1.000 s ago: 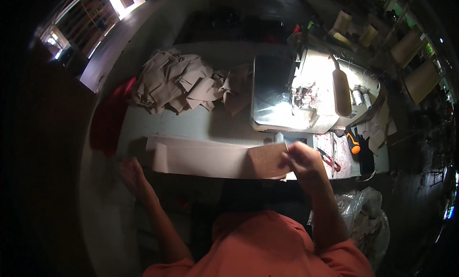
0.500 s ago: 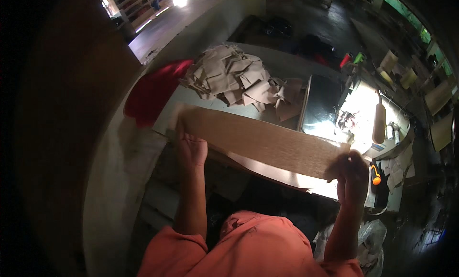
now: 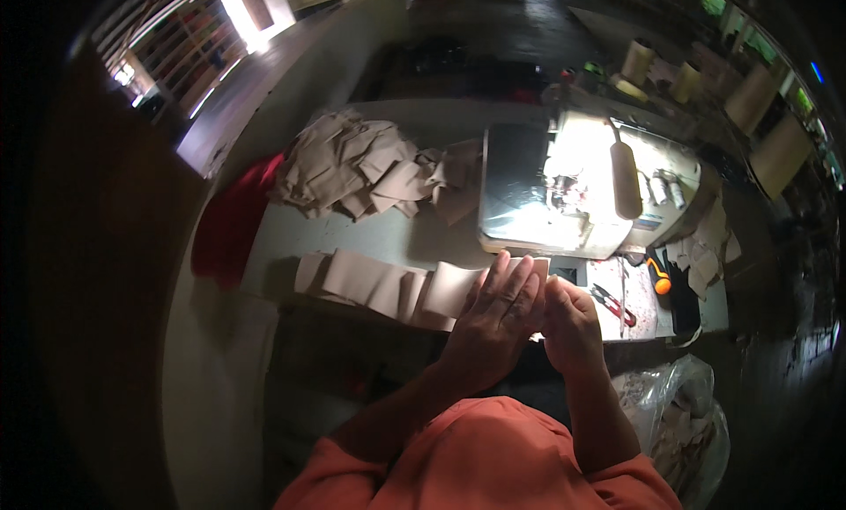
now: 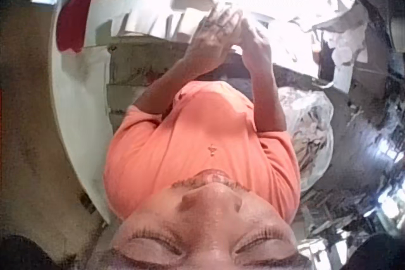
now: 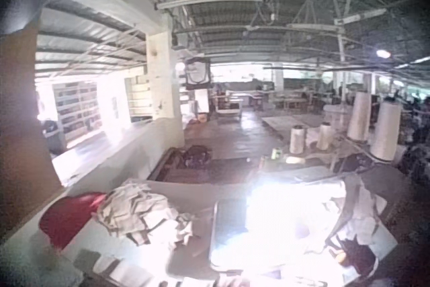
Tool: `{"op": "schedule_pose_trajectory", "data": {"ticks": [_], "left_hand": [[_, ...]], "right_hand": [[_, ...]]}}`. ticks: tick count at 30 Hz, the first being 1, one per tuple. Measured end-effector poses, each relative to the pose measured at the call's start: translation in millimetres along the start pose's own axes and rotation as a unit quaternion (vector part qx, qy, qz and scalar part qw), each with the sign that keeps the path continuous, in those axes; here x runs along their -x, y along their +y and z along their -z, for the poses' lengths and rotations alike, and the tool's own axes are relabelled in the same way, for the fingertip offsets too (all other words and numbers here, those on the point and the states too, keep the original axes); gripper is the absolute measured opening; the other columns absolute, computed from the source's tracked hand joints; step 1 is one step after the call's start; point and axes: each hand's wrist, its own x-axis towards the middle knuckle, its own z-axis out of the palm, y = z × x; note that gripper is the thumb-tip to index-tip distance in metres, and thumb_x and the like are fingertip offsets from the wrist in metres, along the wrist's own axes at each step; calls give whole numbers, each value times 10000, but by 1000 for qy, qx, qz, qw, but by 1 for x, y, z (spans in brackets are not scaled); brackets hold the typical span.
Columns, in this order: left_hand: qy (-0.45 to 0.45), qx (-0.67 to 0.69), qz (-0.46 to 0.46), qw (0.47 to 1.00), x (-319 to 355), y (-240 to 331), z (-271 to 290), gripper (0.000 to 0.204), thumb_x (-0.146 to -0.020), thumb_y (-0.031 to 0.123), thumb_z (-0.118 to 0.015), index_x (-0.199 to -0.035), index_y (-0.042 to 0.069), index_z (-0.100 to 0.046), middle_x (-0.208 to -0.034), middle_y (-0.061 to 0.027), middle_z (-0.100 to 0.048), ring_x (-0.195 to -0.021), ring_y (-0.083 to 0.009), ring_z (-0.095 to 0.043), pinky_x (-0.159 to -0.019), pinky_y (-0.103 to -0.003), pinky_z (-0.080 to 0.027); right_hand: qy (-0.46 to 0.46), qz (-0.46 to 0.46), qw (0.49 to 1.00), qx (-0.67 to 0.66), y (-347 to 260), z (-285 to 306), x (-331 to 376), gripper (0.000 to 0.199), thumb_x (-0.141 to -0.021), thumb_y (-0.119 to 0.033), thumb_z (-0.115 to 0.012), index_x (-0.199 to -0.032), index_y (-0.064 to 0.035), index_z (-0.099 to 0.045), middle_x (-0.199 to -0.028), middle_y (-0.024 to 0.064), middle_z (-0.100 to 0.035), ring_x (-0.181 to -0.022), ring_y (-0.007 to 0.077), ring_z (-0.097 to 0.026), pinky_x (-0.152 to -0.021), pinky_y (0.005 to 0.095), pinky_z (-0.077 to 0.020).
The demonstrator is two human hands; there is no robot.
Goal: The person repeatedly folds small rectangular pieces of light-colored fabric by hand at a sewing machine table. They pick up each piece, fold it in half, and place it on a growing stack. The person also gathers a larger pile of similar fabric pieces and places them into a clear plastic bag.
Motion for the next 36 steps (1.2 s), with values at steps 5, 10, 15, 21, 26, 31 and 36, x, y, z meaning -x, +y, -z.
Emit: {"op": "schedule_pose_trajectory", "data": {"ticks": [5, 10, 15, 21, 26, 31, 36], "left_hand": [[-49, 185, 62, 979, -2, 3, -1, 589, -769, 168, -562, -1249, -27, -282, -1264, -237, -328, -1208, -375, -269, -966, -424, -262], [-157, 349, 180, 906, -33, -33, 11, 590, -794, 358, -554, -1215, -7, -360, -1151, -186, -451, -1092, -238, -426, -903, -323, -341], [-215, 436, 269, 832, -51, -37, 17, 254, -801, 232, -581, -915, 7, -553, -828, -45, -565, -765, -77, -516, -674, -221, -426], [-116, 331, 156, 924, -56, -35, 9, 131, -801, 134, -556, -809, 3, -562, -718, -27, -549, -674, -89, -513, -603, -227, -416], [-33, 144, 45, 988, -84, -43, -7, 57, -755, 39, -538, -748, -17, -533, -666, -149, -509, -619, -240, -532, -550, -286, -405], [-77, 20, -99, 992, -99, -65, -21, 141, -694, 15, -524, -822, 4, -584, -738, -111, -525, -693, -248, -516, -629, -324, -430], [-107, -45, -82, 990, -89, -70, -29, 201, -670, 25, -530, -865, 5, -577, -788, -110, -498, -750, -257, -492, -668, -341, -419]], "right_hand": [[26, 26, 995, 96, -1, 11, 9, 175, -844, -112, -491, -932, 26, -550, -805, 55, -590, -685, 89, -568, -590, 219, -495], [29, 25, 993, 112, -8, 8, 12, 110, -791, -42, -550, -869, 35, -560, -730, 80, -588, -592, 118, -572, -527, 232, -492], [23, 40, 980, 193, -12, 11, 15, 113, -797, -64, -557, -870, 22, -570, -729, 56, -596, -638, 79, -563, -534, 191, -473], [47, 30, 984, 171, -11, 13, 16, 117, -789, -66, -567, -846, 36, -573, -706, 59, -598, -621, 79, -563, -526, 185, -455], [76, 46, 992, 88, -6, 25, -15, 165, -771, -72, -587, -865, 60, -560, -713, 76, -596, -623, 97, -573, -513, 193, -447], [94, 77, 988, 100, 9, 39, -37, 161, -795, -63, -559, -917, 38, -526, -730, 89, -588, -609, 107, -579, -510, 194, -446], [123, 93, 987, 33, 21, 37, -32, 154, -811, -35, -527, -951, 29, -518, -735, 82, -587, -609, 103, -570, -540, 196, -450]]}}
